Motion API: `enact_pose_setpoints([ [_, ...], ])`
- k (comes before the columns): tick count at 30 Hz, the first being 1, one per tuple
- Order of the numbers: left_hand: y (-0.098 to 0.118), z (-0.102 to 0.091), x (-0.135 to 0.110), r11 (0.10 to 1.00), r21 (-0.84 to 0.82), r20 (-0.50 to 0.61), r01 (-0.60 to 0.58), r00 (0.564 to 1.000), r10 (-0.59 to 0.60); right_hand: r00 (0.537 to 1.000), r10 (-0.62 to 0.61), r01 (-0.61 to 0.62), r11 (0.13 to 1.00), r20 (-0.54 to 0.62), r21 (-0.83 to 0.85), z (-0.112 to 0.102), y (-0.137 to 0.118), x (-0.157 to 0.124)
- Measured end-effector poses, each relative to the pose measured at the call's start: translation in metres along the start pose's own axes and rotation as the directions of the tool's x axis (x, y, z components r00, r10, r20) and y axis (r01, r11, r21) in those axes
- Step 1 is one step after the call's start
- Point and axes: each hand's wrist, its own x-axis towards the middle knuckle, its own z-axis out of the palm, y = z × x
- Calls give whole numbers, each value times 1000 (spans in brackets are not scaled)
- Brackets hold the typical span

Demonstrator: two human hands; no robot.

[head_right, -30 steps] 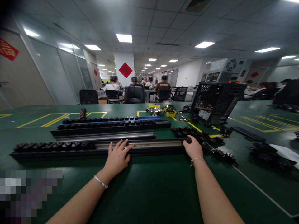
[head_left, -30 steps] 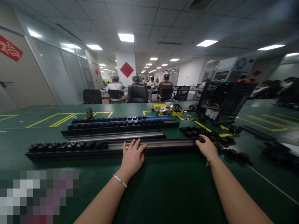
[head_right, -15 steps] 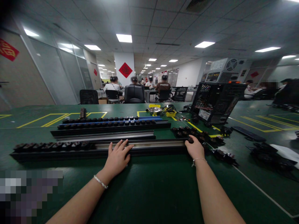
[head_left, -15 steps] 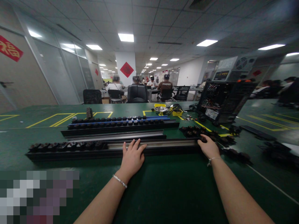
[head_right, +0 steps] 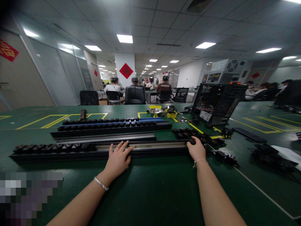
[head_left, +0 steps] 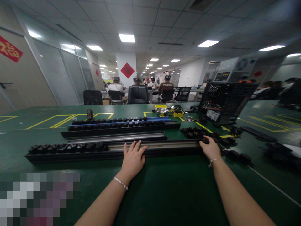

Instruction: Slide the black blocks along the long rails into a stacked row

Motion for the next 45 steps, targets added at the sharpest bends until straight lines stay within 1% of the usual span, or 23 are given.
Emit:
enact_pose_setpoints([
  [10,0,-2,0,1000,-2,-1,-5,1000,5,999,37,-36,999,-32,24,0,5,3],
  [20,0,2,0,1000,4,-19,-1,1000,1,986,83,-73,995,-147,75,3,17,11],
  [27,0,1,0,1000,-4,-22,-4,1000,4,982,109,-97,992,-156,82,1,24,17],
  [33,1,-1,0,1000,-8,-8,7,1000,-7,980,98,-87,994,-171,73,1,27,19],
  [45,1,0,0,1000,-13,-14,6,1000,-7,974,75,-60,995,-213,76,2,30,21],
])
